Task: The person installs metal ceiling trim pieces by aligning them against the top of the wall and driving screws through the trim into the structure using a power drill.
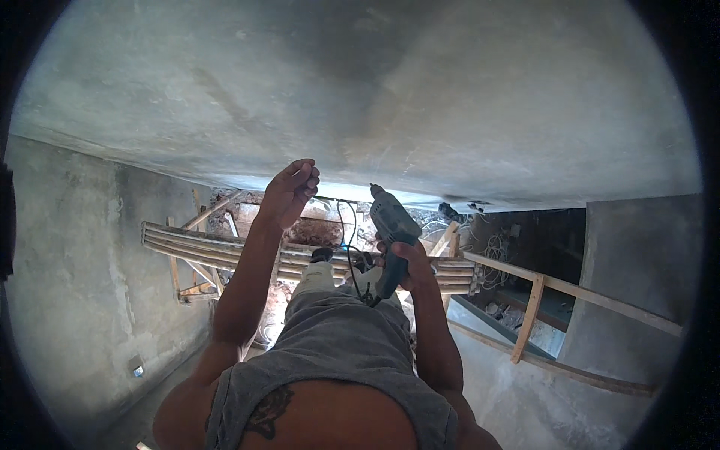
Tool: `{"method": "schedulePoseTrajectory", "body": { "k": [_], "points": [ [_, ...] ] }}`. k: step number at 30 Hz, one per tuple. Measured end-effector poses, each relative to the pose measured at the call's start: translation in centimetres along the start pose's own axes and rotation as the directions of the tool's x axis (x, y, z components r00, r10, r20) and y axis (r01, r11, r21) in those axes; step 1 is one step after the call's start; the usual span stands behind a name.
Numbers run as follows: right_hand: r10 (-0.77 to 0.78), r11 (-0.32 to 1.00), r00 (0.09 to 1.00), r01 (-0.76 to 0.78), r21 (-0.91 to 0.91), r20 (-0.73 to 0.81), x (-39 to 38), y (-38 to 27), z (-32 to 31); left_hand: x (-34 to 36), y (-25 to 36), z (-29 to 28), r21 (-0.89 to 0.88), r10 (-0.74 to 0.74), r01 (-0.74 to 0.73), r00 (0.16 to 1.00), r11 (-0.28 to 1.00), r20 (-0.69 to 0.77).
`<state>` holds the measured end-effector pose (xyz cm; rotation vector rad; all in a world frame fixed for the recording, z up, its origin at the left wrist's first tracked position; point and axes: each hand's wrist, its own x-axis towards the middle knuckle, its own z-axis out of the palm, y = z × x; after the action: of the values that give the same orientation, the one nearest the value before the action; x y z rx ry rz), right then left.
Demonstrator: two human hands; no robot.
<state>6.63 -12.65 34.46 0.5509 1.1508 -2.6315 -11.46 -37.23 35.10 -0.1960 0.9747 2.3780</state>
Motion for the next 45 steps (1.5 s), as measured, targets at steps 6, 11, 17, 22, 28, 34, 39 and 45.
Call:
{"method": "schedulePoseTrajectory", "body": {
  "k": [6,11,17,22,28,34,39,45],
  "points": [
    [0.125,0.978,0.992,-0.120,0.171,-0.021,-1.2,-1.0,-2.3,0.2,-1.2,0.5,-0.055,-0.014,0.015,1.000,0.998,0.010],
    [0.119,0.943,0.993,-0.116,0.311,0.008,-2.7,-1.7,-2.6,0.5,-1.8,0.6,-0.100,-0.016,0.016,1.000,0.995,0.003],
    [-0.003,0.953,0.998,-0.016,0.303,0.062,-4.2,-2.9,-1.3,1.4,-1.7,1.9,-0.118,-0.002,-0.001,1.000,0.993,-0.029],
    [-0.110,0.966,0.984,0.072,0.248,0.143,-5.2,-3.3,0.0,2.8,-1.4,2.9,-0.180,-0.022,0.026,0.999,0.983,0.023],
    [-0.148,0.980,0.975,0.121,0.159,0.165,-5.1,-4.3,1.0,3.5,-1.6,4.9,-0.282,0.009,0.020,0.995,0.959,0.101],
    [-0.171,0.975,0.981,0.155,0.161,0.095,-5.0,-4.6,0.7,3.5,-2.0,6.8,-0.244,0.040,0.008,0.981,0.970,0.191],
    [-0.171,0.971,0.977,0.145,0.190,0.126,-4.9,-4.5,0.3,3.0,-2.1,7.6,-0.215,0.068,-0.039,0.989,0.976,0.130],
    [-0.161,0.976,0.984,0.146,0.164,0.081,-5.2,-4.5,0.8,2.4,-2.7,8.1,-0.083,0.167,-0.166,0.986,0.983,0.014]
  ]
}}
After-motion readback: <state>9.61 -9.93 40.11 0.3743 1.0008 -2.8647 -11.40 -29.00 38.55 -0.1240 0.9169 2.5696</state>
